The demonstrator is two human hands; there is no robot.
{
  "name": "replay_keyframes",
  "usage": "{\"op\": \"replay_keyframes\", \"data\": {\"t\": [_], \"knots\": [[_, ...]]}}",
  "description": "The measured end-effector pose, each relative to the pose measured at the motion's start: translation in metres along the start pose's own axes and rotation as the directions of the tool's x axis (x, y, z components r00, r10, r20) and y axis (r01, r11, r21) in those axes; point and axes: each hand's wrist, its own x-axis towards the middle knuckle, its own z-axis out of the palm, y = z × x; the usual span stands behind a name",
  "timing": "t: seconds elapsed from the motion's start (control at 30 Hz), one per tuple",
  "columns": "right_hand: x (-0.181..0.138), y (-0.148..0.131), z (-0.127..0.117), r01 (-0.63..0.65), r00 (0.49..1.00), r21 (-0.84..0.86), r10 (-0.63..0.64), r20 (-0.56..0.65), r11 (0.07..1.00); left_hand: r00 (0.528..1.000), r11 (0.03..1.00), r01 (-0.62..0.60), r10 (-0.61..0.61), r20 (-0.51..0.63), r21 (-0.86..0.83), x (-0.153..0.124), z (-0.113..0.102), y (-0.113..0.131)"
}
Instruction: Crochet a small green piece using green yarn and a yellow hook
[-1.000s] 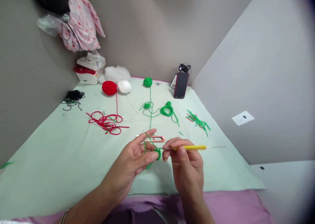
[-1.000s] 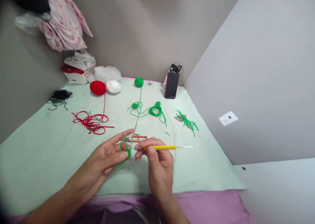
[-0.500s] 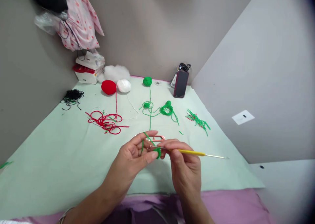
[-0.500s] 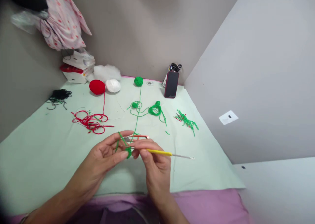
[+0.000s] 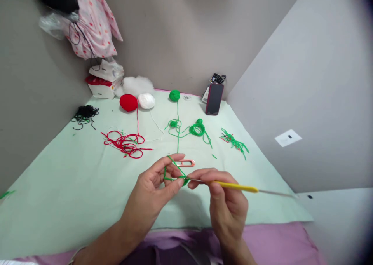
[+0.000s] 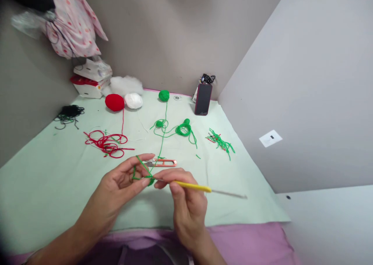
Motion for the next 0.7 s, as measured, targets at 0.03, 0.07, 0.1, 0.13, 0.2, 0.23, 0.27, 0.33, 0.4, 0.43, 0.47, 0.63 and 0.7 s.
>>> {"op": "replay_keyframes", "data": {"t": [0.03,0.07,0.1,0.13,0.2,0.23,0.27,0.33,0.4,0.43,0.47,0.63,0.7], "knots": [[-0.001,-0.001,-0.001,0.069,0.997,-0.079,-0.067,0.031,0.994,1.0,0.999,-0.011,0.012,-0.02,0.036,0.0,0.001,0.0],[-0.002,-0.001,-0.002,0.146,0.988,-0.151,-0.137,0.068,0.978,0.999,0.998,-0.017,0.02,-0.039,0.067,-0.001,0.002,0.0],[-0.003,-0.001,-0.002,0.224,0.973,-0.216,-0.205,0.109,0.95,0.998,0.996,-0.02,0.025,-0.056,0.088,-0.002,0.003,0.0],[-0.004,0.0,-0.003,0.29,0.954,-0.279,-0.256,0.153,0.915,0.997,0.995,-0.018,0.025,-0.068,0.098,-0.002,0.005,0.001],[-0.007,0.002,-0.003,0.377,0.924,-0.405,-0.309,0.225,0.833,0.996,0.997,0.0,0.006,-0.085,0.077,-0.003,0.009,0.002],[-0.008,0.003,-0.003,0.402,0.915,-0.468,-0.32,0.248,0.787,0.997,0.999,0.01,-0.007,-0.081,0.046,-0.003,0.011,0.002],[-0.009,0.005,-0.003,0.424,0.905,-0.524,-0.328,0.269,0.739,0.998,1.0,0.023,-0.023,-0.066,-0.006,-0.003,0.012,0.002],[-0.011,0.006,-0.002,0.464,0.886,-0.59,-0.365,0.287,0.661,0.995,0.985,0.095,-0.094,0.012,-0.147,-0.001,0.013,0.003],[-0.01,0.005,-0.001,0.437,0.898,-0.567,-0.377,0.228,0.698,0.976,0.935,0.208,-0.18,0.12,-0.286,0.001,0.011,0.004],[-0.008,0.004,0.0,0.382,0.922,-0.513,-0.35,0.162,0.769,0.964,0.909,0.255,-0.214,0.156,-0.331,0.002,0.009,0.005],[-0.006,0.003,0.002,0.304,0.95,-0.428,-0.301,0.078,0.851,0.958,0.892,0.278,-0.231,0.168,-0.356,0.003,0.008,0.006],[0.005,-0.001,0.007,0.028,0.997,0.006,-0.028,-0.071,1.0,0.986,0.936,0.166,-0.149,0.077,-0.309,0.003,0.006,0.006],[0.005,0.001,0.009,0.036,0.999,-0.02,-0.037,-0.019,0.999,0.991,0.947,0.128,-0.109,0.081,-0.293,0.002,0.008,0.002]]}}
